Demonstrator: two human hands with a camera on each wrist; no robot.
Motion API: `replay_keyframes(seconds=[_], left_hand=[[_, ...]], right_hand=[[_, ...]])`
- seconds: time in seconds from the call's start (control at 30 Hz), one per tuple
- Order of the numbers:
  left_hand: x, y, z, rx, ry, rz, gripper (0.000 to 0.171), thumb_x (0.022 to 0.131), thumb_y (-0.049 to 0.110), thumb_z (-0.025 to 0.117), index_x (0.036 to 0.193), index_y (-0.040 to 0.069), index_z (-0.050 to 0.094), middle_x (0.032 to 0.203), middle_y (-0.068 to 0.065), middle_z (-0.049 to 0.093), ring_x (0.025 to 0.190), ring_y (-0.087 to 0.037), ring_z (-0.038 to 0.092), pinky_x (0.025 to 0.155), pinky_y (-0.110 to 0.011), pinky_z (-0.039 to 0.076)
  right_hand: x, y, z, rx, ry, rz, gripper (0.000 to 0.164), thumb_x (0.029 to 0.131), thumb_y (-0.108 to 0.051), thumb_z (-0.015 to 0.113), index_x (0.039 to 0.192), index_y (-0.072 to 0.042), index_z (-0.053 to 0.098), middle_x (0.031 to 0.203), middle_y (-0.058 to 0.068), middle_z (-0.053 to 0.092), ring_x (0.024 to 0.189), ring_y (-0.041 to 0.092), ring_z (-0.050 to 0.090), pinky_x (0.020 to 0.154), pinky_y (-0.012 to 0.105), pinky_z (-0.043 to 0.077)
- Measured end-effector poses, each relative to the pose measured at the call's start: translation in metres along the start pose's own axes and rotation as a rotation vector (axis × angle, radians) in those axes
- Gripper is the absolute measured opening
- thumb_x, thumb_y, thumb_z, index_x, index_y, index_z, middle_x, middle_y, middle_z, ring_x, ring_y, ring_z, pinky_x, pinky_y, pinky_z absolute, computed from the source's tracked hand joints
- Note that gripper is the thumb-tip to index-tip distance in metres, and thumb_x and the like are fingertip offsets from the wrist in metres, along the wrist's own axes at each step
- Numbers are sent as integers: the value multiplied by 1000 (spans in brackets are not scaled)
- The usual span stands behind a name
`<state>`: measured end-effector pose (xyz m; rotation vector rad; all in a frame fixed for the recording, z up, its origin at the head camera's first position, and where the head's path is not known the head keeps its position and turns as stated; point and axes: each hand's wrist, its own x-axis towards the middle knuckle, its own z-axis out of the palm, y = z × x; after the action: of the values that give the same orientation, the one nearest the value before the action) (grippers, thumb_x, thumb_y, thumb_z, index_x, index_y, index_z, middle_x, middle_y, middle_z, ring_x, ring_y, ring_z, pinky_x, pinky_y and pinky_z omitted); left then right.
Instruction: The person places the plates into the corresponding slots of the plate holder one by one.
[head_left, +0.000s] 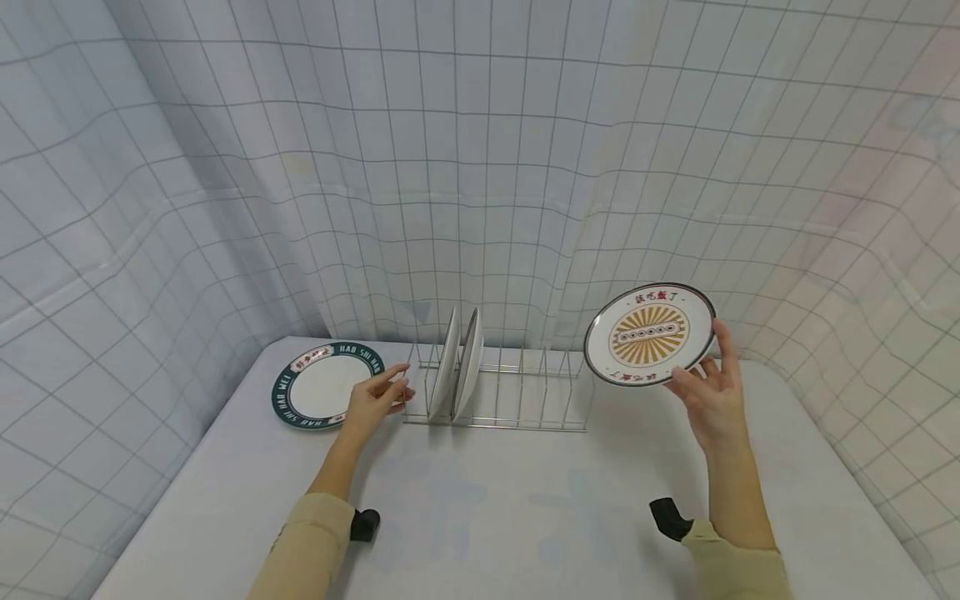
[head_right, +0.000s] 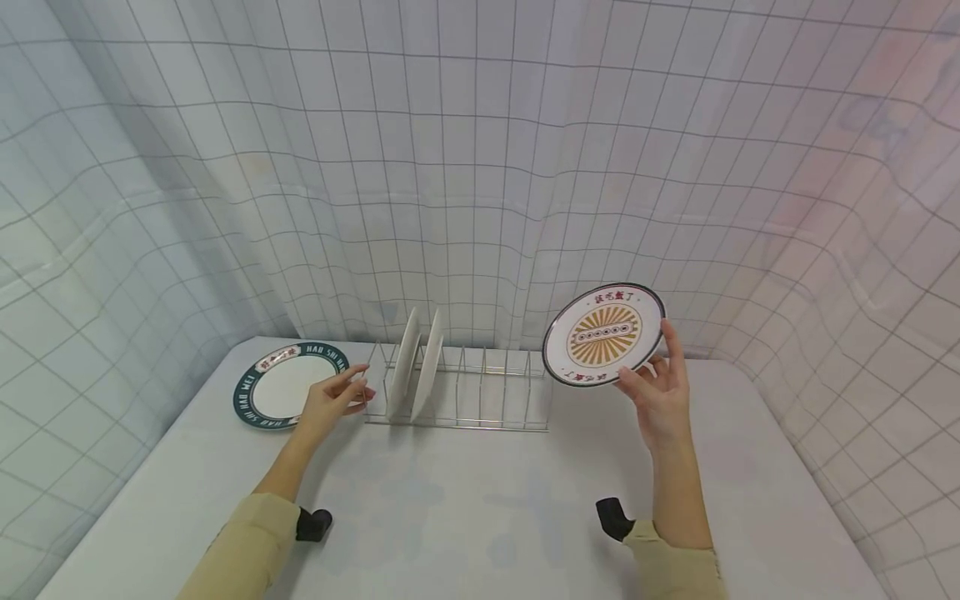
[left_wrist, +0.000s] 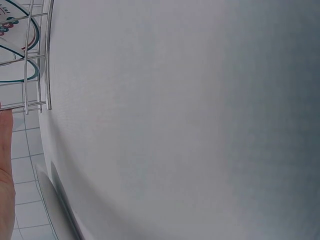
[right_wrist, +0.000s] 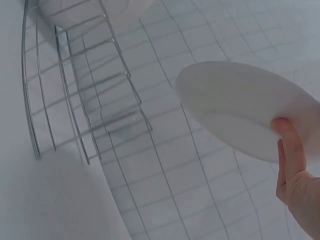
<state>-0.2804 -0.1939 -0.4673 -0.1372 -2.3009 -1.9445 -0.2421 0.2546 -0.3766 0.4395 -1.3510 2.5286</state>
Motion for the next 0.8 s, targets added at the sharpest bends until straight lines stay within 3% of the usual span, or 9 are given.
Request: replay_keyframes(seconds=[0.47,0.8], left_hand=[[2,-2,0,9,6,9,38,92,20,55,126,3,54,92,-27,64,79,-17,66,77,-35,55],[3,-4,0,14,6,5,37,92,20,55,126,3,54,92,-27,64,80,-17,66,76,-35,55]], right_hand=[[12,40,73,-194,-115,183,86,79,20,53,145,-26,22,103,5,40,85,11,50,76,24,54],[13,72,101,-314,-177,238,84,76,14,62,143,-26,29,103,5,41,83,10,51,75,25,54]])
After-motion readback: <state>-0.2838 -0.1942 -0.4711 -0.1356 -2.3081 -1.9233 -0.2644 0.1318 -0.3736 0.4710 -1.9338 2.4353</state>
